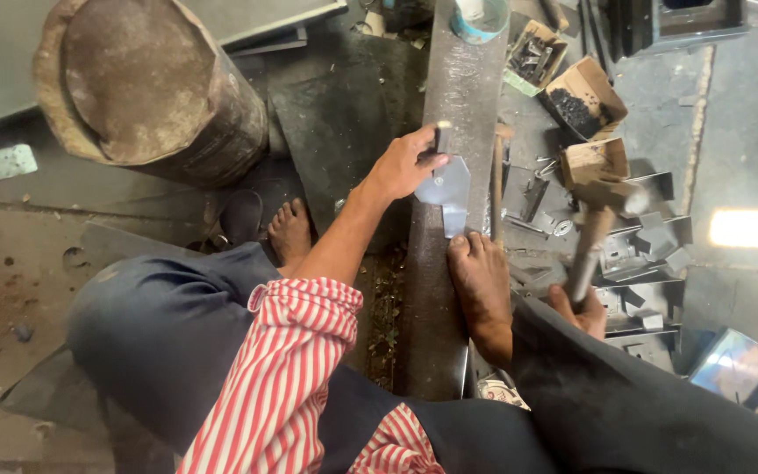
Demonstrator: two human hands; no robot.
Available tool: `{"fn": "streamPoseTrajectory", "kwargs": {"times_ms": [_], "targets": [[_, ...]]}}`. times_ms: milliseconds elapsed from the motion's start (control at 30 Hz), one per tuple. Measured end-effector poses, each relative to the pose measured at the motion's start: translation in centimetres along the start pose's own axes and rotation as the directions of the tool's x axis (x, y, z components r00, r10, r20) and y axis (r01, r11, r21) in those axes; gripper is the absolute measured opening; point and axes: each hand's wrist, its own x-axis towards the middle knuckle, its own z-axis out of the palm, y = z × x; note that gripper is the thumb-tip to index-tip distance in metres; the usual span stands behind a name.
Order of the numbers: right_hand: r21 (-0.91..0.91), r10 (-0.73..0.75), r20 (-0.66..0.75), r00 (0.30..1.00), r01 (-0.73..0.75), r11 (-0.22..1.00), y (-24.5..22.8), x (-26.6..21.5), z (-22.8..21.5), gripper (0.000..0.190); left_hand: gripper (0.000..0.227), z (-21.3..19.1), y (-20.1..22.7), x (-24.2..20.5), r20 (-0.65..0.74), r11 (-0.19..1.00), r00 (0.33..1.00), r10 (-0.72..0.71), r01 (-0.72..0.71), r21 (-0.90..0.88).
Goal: The person assembles a metal box-like component by inserting small metal pieces into a larger frame and securing them with a hammer. The person repeatedly picks up parts, aligns them, and hammers them into place.
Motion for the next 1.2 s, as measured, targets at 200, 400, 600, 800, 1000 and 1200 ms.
{"fn": "streamPoseTrajectory", "kwargs": {"times_ms": [200,400,600,800,1000,1200], "targets": [[-0.143,-0.157,0.073,0.985,0.166,0.976,-6.2,-1.7,3.2,0.021,0.048,0.3,-1.2,0.3,-0.029,0.991,0.995,0.098,-0.100,-0.090],[-0.544,-0.447,0.341,0.827,0.561,0.624,-10.0,-1.2,10.1,0.015,0.045,0.7,-1.3,0.2,-0.040,0.996,0.999,0.004,-0.008,-0.088],[-0.698,-0.539,0.529,0.656,0.698,0.164,-11.5,-1.2,14.2,0.018,0.028,-0.1,-0.8,1.1,0.085,0.997,0.996,0.021,-0.028,0.076],[-0.462,-0.518,0.230,0.824,0.560,0.687,-12.2,-2.9,9.4,0.023,0.043,-0.8,0.5,2.0,0.163,0.989,0.982,-0.098,0.114,-0.094],[0.025,-0.161,0.203,0.966,0.160,0.987,-9.9,-3.2,0.4,0.023,0.037,-0.9,0.7,2.1,0.180,1.000,0.984,0.013,-0.008,-0.027],[-0.236,-0.198,0.278,0.940,0.267,0.934,-15.1,-3.3,4.2,0.023,0.025,-0.6,1.0,1.1,0.213,0.973,0.958,0.191,-0.213,0.088]]}}
